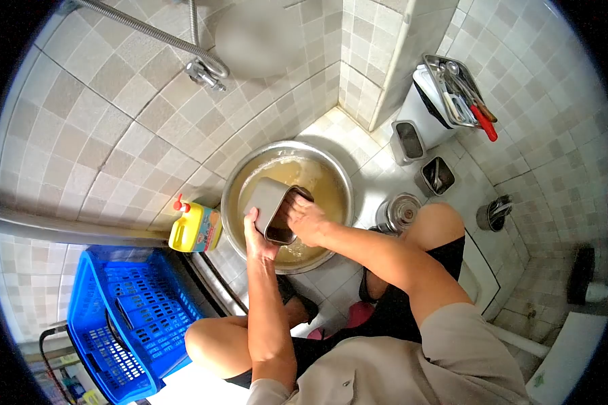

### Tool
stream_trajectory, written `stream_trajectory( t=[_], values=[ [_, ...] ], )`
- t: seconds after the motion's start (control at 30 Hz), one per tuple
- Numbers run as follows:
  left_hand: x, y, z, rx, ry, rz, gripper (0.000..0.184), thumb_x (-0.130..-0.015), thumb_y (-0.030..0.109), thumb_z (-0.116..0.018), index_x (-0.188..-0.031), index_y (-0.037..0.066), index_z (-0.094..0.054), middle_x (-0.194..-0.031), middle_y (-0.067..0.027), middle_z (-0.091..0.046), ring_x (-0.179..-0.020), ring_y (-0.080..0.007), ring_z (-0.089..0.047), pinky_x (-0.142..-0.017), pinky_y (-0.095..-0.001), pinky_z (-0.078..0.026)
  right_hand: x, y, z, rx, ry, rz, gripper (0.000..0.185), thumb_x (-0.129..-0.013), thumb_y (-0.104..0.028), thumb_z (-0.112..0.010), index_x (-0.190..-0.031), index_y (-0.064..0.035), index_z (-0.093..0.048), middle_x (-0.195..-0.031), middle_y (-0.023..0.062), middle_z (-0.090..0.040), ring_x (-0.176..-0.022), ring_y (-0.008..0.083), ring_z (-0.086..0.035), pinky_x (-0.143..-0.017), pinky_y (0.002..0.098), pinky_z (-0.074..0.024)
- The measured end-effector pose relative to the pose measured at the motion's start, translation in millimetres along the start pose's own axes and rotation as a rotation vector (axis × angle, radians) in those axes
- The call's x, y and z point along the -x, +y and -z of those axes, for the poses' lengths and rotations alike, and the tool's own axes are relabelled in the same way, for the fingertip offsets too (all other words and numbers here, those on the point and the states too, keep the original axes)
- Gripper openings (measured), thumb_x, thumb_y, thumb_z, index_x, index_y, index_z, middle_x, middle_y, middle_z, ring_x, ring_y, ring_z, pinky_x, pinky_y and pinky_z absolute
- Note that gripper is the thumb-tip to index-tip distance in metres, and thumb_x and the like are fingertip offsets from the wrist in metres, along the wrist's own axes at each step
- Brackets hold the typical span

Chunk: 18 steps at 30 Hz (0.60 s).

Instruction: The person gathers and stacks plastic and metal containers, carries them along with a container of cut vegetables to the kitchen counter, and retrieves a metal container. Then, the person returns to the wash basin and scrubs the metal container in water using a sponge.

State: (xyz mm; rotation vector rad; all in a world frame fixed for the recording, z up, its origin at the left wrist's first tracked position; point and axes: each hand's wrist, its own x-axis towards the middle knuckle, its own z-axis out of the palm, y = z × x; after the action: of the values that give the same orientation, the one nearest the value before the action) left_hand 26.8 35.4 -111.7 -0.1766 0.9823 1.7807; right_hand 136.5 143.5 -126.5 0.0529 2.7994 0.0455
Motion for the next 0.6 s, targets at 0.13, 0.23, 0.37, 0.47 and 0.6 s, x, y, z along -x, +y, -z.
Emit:
stream_trajectory(
  t=[0.13, 0.23, 0.37, 0.47, 0.6],
  values=[
    [0.4, 1.3, 2.3, 0.004, 0.003, 0.034, 0.075, -0.081, 0.06, -0.057, -0.136, 0.01, -0.052, -0.135, -0.0138, -0.056, -0.122, -0.0355, -0.052, -0.104, -0.0552, -0.038, 6.5, -5.9, 25.6, -0.232, -0.028, -0.071, 0.079, -0.079, -0.029, -0.067, -0.142, 0.0108, -0.04, -0.156, 0.0289, -0.024, -0.148, 0.0371, -0.018, -0.123, 0.0475, -0.003],
    [7.7, 3.0, -2.5, 0.025, 0.014, 0.076, 0.075, -0.08, 0.059, -0.058, -0.137, 0.01, -0.052, -0.136, -0.0145, -0.055, -0.123, -0.0365, -0.051, -0.105, -0.0574, -0.036, 11.3, -12.6, 42.9, -0.432, -0.207, 0.018, 0.076, -0.076, -0.028, -0.068, -0.137, 0.0112, -0.046, -0.153, 0.0321, -0.027, -0.146, 0.0416, -0.02, -0.123, 0.0486, -0.0074],
    [-0.5, -1.0, 9.2, 0.109, -0.023, 0.075, 0.07, -0.081, 0.056, -0.059, -0.133, 0.008, -0.054, -0.132, -0.0142, -0.057, -0.12, -0.0356, -0.053, -0.103, -0.0537, -0.039, 7.7, -17.0, 20.4, -0.553, -0.031, 0.09, 0.066, -0.074, -0.027, -0.068, -0.127, 0.0107, -0.055, -0.146, 0.0327, -0.035, -0.142, 0.0426, -0.026, -0.121, 0.0507, -0.0124],
    [5.0, 11.7, 9.2, 0.167, 0.004, 0.071, 0.065, -0.085, 0.054, -0.056, -0.13, 0.007, -0.055, -0.128, -0.0146, -0.06, -0.117, -0.0337, -0.055, -0.101, -0.0499, -0.043, 22.1, -15.0, 25.7, -0.528, 0.107, 0.176, 0.06, -0.077, -0.023, -0.065, -0.128, 0.0075, -0.055, -0.146, 0.0282, -0.038, -0.143, 0.0386, -0.029, -0.122, 0.0495, -0.0144],
    [10.9, 23.5, 7.0, 0.157, 0.034, 0.096, 0.071, -0.083, 0.058, -0.052, -0.134, 0.008, -0.055, -0.131, -0.0143, -0.06, -0.118, -0.0344, -0.056, -0.102, -0.0529, -0.042, 22.0, -14.8, -16.3, -0.339, 0.56, 0.119, 0.049, -0.081, -0.019, -0.058, -0.124, 0.0031, -0.059, -0.133, 0.0217, -0.055, -0.135, 0.0344, -0.044, -0.12, 0.0471, -0.0217]
  ],
)
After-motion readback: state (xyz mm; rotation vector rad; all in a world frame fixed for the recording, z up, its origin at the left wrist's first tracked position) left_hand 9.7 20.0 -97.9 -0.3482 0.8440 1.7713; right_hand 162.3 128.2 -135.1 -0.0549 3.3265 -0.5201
